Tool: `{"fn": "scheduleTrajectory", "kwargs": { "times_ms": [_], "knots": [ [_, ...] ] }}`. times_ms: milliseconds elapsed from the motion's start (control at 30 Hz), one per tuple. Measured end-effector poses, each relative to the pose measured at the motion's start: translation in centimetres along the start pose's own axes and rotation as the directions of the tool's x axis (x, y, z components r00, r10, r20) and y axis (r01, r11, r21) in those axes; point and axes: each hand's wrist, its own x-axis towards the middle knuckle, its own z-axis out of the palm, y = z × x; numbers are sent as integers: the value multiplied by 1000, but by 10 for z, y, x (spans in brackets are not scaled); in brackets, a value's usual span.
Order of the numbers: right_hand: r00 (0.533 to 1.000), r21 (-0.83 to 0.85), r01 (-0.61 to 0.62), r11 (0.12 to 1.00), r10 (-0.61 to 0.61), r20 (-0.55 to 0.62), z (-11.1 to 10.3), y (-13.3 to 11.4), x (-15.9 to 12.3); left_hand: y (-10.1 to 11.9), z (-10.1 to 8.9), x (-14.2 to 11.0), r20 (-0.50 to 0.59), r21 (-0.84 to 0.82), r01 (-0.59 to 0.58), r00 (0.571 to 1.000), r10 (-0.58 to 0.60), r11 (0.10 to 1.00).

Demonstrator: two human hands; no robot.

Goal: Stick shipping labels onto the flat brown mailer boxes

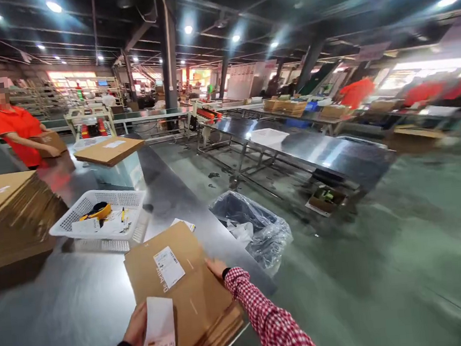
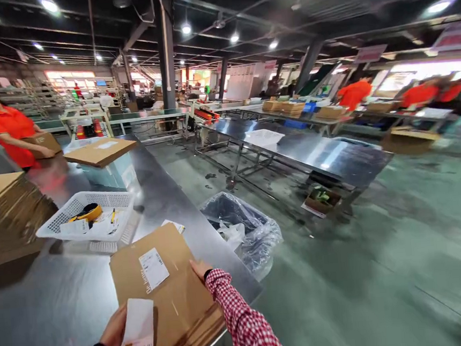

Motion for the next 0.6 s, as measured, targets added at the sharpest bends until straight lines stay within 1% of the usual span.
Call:
{"fn": "scheduleTrajectory", "kwargs": {
  "times_ms": [33, 67, 100, 133, 167, 200, 233, 267, 300, 333, 367, 433, 467, 500, 533, 567, 600],
  "knots": [
    [1000, -12, 0, 1000, 0, -7, 1, -8, -5, 1, -4, 0, -9, -24, -11, 1000, 11, 1000],
    [999, 26, 35, 999, -35, 6, 4, -17, -13, 3, -11, -3, -35, -39, -26, 999, 25, 999],
    [993, 118, 98, 988, -105, 56, 9, -29, -24, 6, -19, -7, -74, -47, -46, 996, 42, 998],
    [966, 254, 168, 952, -210, 149, 16, -43, -39, 10, -27, -15, -121, -52, -68, 991, 61, 996],
    [897, 417, 209, 884, -343, 277, 26, -57, -57, 16, -37, -25, -165, -58, -91, 983, 80, 994],
    [775, 572, 190, 798, -480, 412, 37, -72, -79, 24, -47, -37, -200, -66, -120, 974, 105, 991],
    [619, 681, 111, 724, -587, 523, 49, -87, -102, 32, -57, -50, -227, -70, -158, 964, 138, 985],
    [477, 730, 17, 683, -647, 595, 61, -101, -126, 41, -69, -64, -250, -65, -200, 952, 178, 978],
    [381, 748, -65, 661, -676, 631, 73, -114, -150, 49, -83, -79, -281, -37, -257, 930, 237, 966],
    [343, 760, -127, 638, -690, 637, 84, -125, -173, 55, -98, -94, -324, 19, -295, 902, 285, 955],
    [353, 774, -171, 610, -695, 626, 94, -135, -195, 59, -114, -108, -367, 88, -310, 874, 320, 947],
    [410, 801, -202, 564, -694, 592, 111, -150, -233, 56, -149, -138, -471, 235, -268, 809, 351, 934],
    [413, 804, -196, 562, -696, 587, 118, -155, -251, 49, -164, -153, -529, 292, -235, 768, 361, 927],
    [398, 794, -183, 580, -694, 599, 125, -158, -267, 40, -177, -168, -570, 331, -215, 731, 376, 919],
    [394, 777, -153, 611, -683, 615, 132, -161, -282, 28, -187, -184, -606, 355, -214, 689, 398, 910],
    [410, 758, -114, 643, -664, 625, 140, -164, -296, 16, -193, -198, -603, 363, -246, 673, 428, 899],
    [445, 739, -70, 670, -642, 624, 147, -166, -310, 2, -196, -211, -544, 339, -298, 711, 445, 892]
  ]
}}
